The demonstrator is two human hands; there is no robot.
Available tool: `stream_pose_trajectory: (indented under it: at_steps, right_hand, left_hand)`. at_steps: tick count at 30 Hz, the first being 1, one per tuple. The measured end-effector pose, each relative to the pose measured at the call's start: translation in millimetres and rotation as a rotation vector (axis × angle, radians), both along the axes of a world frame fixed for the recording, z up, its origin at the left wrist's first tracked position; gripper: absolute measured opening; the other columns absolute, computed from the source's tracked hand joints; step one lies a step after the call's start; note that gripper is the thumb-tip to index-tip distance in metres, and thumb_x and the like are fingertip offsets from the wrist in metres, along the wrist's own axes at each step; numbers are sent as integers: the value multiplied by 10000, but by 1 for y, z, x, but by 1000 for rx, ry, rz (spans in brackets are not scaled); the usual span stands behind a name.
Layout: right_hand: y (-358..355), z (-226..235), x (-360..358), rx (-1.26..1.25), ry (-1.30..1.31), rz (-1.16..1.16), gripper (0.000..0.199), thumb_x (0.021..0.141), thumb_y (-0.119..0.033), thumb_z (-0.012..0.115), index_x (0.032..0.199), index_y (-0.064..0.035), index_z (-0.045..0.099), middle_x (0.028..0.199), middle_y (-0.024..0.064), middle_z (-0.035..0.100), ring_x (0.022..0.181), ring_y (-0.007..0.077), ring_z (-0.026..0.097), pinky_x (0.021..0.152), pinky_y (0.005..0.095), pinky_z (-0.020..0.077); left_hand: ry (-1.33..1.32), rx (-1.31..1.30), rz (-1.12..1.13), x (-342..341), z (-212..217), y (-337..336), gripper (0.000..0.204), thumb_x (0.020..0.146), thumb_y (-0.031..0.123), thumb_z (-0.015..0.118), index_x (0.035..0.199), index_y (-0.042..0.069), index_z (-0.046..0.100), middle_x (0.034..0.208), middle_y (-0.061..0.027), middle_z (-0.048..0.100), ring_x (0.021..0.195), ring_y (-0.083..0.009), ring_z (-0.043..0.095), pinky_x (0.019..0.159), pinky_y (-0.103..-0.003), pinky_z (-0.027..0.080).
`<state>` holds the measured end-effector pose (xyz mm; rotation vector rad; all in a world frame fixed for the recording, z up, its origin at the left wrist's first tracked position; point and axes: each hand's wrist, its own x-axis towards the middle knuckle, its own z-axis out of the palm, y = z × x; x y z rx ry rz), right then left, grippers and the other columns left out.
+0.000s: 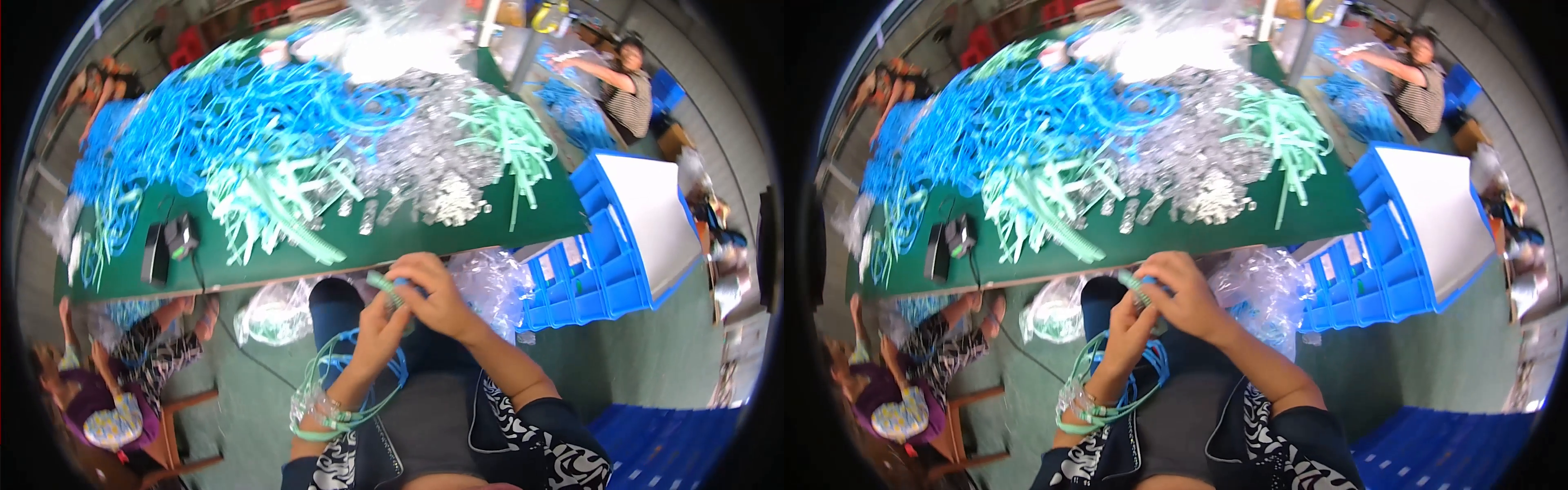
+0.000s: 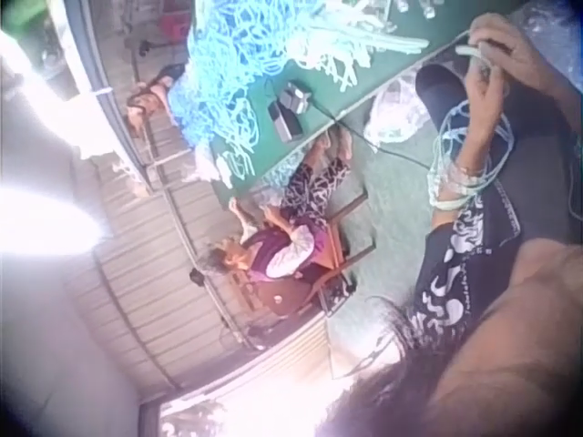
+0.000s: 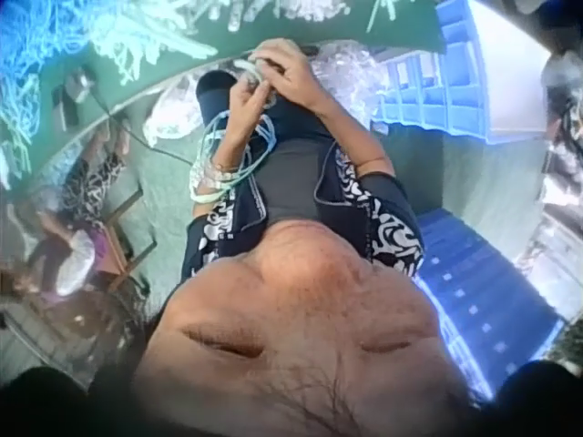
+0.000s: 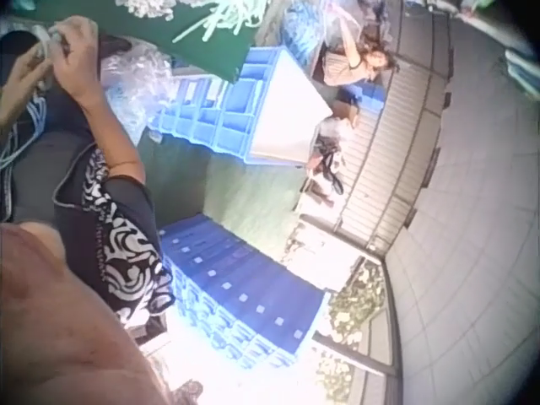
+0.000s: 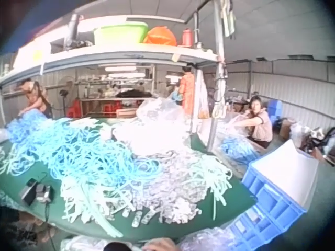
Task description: The person assembles small plastic components onto blue elastic bands by hand.
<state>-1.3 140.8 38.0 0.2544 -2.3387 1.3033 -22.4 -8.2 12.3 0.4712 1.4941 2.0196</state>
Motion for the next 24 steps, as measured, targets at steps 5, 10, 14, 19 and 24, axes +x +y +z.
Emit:
stream_pose_trajectory:
  at_steps: [5, 10, 14, 19, 24]
  right_hand:
    - [-14, -2, 8, 22, 20, -55, 309, 711, -90, 694, 1007, -52, 613, 1050, 114, 518, 1006, 272, 499, 860, 357, 420]
    - [-12, -4, 10, 9, 70, -123, 286, 725, -96, 687, 990, -30, 601, 1015, 117, 517, 990, 266, 501, 842, 347, 424]
    - [-17, 2, 17, 38, 80, -337, 264, 737, -84, 668, 981, -24, 586, 948, 112, 536, 893, 238, 538, 762, 333, 449]
    - [-21, -8, 19, -82, -26, -229, 270, 744, -76, 645, 998, -22, 568, 878, 119, 532, 768, 252, 549, 664, 332, 457]
    - [-23, -8, 24, -141, 47, -244, 248, 802, -34, 584, 1042, -5, 530, 868, 100, 550, 717, 217, 565, 637, 311, 465]
  left_hand:
    - [-33, 58, 31, 0, -20, 1, 281, 901, 93, 518, 1159, -17, 500, 959, -3, 565, 856, -55, 511, 704, -183, 415]
    - [-13, -16, 8, 2, -12, 9, 314, 907, 110, 525, 1193, -14, 487, 953, -1, 560, 814, -55, 515, 696, -187, 420]
    - [-51, 6, 47, 1, -11, 13, 326, 914, 119, 522, 1207, -16, 479, 963, -11, 562, 810, -64, 523, 696, -195, 432]
    - [-12, 35, 101, 7, -16, 16, 336, 908, 115, 525, 1210, -22, 475, 994, -27, 566, 838, -74, 535, 709, -202, 446]
    - [-12, 69, 114, 7, -7, 12, 346, 884, 101, 517, 1206, -19, 482, 947, -34, 571, 767, -72, 540, 636, -200, 449]
